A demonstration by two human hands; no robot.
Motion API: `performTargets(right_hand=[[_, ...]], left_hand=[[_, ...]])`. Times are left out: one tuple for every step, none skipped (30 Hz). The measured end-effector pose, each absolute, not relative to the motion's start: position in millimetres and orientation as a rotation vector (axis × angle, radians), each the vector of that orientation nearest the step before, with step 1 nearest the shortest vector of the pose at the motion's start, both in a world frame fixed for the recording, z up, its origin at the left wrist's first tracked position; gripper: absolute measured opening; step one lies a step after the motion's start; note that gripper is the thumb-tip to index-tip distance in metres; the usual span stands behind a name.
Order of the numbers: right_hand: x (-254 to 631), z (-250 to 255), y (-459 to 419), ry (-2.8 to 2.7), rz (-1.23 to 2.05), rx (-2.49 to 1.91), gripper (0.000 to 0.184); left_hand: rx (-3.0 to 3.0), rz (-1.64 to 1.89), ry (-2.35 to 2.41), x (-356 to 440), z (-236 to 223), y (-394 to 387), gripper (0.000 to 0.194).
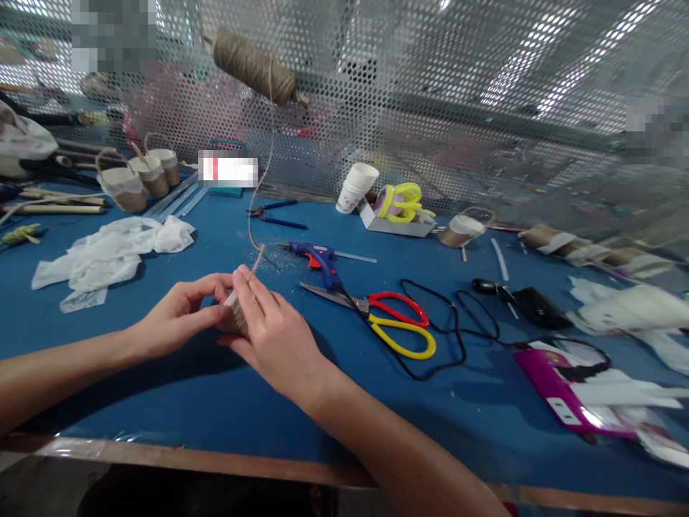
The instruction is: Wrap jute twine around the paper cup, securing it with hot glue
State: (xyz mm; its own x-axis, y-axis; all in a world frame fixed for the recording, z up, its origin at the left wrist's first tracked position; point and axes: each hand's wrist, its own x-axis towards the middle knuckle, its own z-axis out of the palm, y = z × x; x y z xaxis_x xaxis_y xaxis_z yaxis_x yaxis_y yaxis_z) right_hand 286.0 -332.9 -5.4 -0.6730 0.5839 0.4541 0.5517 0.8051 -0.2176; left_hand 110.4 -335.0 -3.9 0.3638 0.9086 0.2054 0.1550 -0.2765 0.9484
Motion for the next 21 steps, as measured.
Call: performTargets(right_hand=[[286, -5, -333, -2.479, 0.092, -0.843, 0.078], [286, -5, -333, -2.479, 0.101, -0.847, 0.079], [286, -5, -333, -2.478, 0.109, -0.850, 0.080], [286, -5, -333, -2.477, 0.114, -0.855, 0.081], [286, -5, -333, -2.475, 0.117, -0.860, 0.082], [286, -4, -333, -2.474, 0.117, -0.865, 0.082], [286, -5, -333, -2.477, 0.117, -0.868, 0.082], [286, -5, -333, -2.480, 0.115, -0.870, 0.081], [286, -5, -333, -2.484, 0.112, -0.869, 0.081], [286, -5, -333, -2.485, 0.107, -0.866, 0.080], [285, -5, -333, -2.486, 0.102, -0.863, 0.079], [285, -6, -333, -2.487, 0.101, -0.863, 0.079], [285, -6, -333, -2.488, 0.105, -0.865, 0.079], [285, -5, -333, -2.487, 0.117, -0.869, 0.080], [285, -4, -333, -2.489, 0.135, -0.873, 0.081], [285, -3, -332, -2.491, 0.157, -0.878, 0.082], [286, -1, -330, -2.490, 0.182, -0.885, 0.082], [288, 1, -329, -2.483, 0.212, -0.890, 0.081], [290, 4, -326, -2.461, 0.247, -0.898, 0.078], [293, 7, -324, -2.417, 0.286, -0.917, 0.072], [296, 9, -321, -2.351, 0.322, -0.955, 0.063]], left_hand=[[1.686, 1.002, 0.958, 110, -4, -335, 0.011], [1.681, 0.996, 0.965, 110, -3, -335, 0.010], [1.677, 0.991, 0.971, 110, -3, -335, 0.009], [1.674, 0.989, 0.973, 109, -3, -335, 0.008], [1.673, 0.988, 0.973, 109, -3, -335, 0.007], [1.674, 0.987, 0.972, 109, -3, -335, 0.007], [1.674, 0.984, 0.971, 109, -3, -335, 0.006], [1.673, 0.981, 0.971, 109, -3, -335, 0.007], [1.668, 0.978, 0.971, 109, -3, -335, 0.007], [1.660, 0.975, 0.969, 109, -3, -335, 0.007], [1.650, 0.973, 0.966, 109, -3, -334, 0.008], [1.640, 0.971, 0.964, 109, -3, -334, 0.008], [1.631, 0.969, 0.965, 109, -3, -334, 0.008], [1.623, 0.967, 0.968, 110, -3, -334, 0.008], [1.617, 0.964, 0.973, 110, -3, -334, 0.008], [1.613, 0.962, 0.977, 110, -3, -333, 0.008], [1.610, 0.959, 0.979, 109, -3, -333, 0.009], [1.608, 0.957, 0.977, 109, -3, -332, 0.009], [1.605, 0.953, 0.972, 109, -4, -332, 0.010], [1.599, 0.952, 0.965, 108, -4, -331, 0.010], [1.587, 0.951, 0.959, 108, -5, -330, 0.011]])
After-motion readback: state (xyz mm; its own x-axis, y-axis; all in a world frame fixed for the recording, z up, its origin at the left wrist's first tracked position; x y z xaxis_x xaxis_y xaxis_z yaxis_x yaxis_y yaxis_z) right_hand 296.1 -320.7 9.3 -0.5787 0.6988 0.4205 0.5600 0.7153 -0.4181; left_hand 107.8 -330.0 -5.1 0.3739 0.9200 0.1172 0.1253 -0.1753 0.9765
